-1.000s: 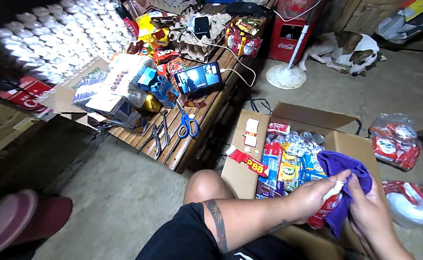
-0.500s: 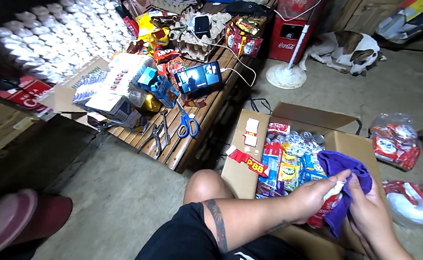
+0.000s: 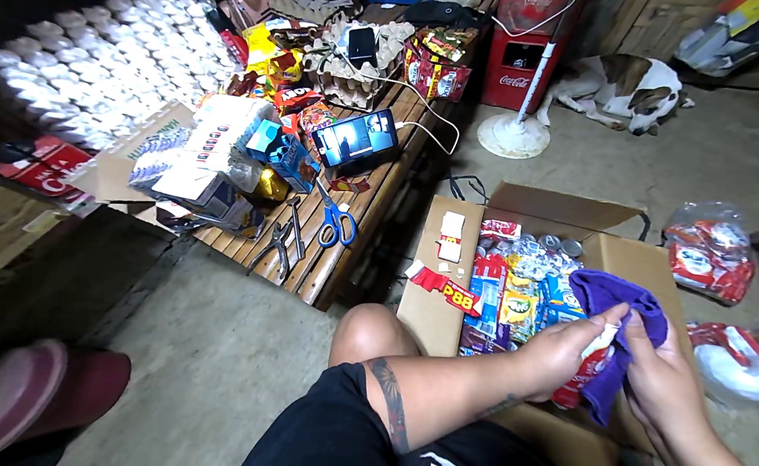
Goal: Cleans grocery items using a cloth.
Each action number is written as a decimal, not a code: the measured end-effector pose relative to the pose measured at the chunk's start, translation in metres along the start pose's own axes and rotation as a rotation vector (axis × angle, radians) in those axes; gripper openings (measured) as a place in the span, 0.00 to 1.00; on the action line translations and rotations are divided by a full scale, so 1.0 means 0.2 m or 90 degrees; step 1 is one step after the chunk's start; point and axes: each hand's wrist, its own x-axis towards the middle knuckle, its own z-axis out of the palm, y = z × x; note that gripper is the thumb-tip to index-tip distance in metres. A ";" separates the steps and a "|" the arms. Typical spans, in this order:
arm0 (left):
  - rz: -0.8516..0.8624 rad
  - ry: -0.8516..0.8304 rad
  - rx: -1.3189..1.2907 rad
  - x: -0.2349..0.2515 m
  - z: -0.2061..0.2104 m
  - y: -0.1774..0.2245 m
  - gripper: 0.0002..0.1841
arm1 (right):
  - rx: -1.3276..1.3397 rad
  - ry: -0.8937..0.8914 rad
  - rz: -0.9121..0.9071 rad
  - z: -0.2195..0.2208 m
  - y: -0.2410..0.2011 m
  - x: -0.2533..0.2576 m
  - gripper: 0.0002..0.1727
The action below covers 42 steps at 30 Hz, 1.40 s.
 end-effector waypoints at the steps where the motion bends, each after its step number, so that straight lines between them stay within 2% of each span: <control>1: 0.000 0.003 0.000 0.00 0.00 0.00 0.30 | 0.000 0.000 0.001 0.00 0.00 0.00 0.35; 24: 0.016 -0.002 -0.005 0.00 0.00 -0.01 0.30 | 0.012 0.003 0.012 0.01 0.00 0.00 0.34; 31: 0.012 0.012 -0.010 -0.03 0.02 0.05 0.30 | 0.017 0.002 0.008 0.01 0.00 0.00 0.32; 42: 0.013 -0.004 0.006 0.01 0.00 -0.01 0.31 | 0.010 0.005 0.006 0.01 0.00 0.00 0.32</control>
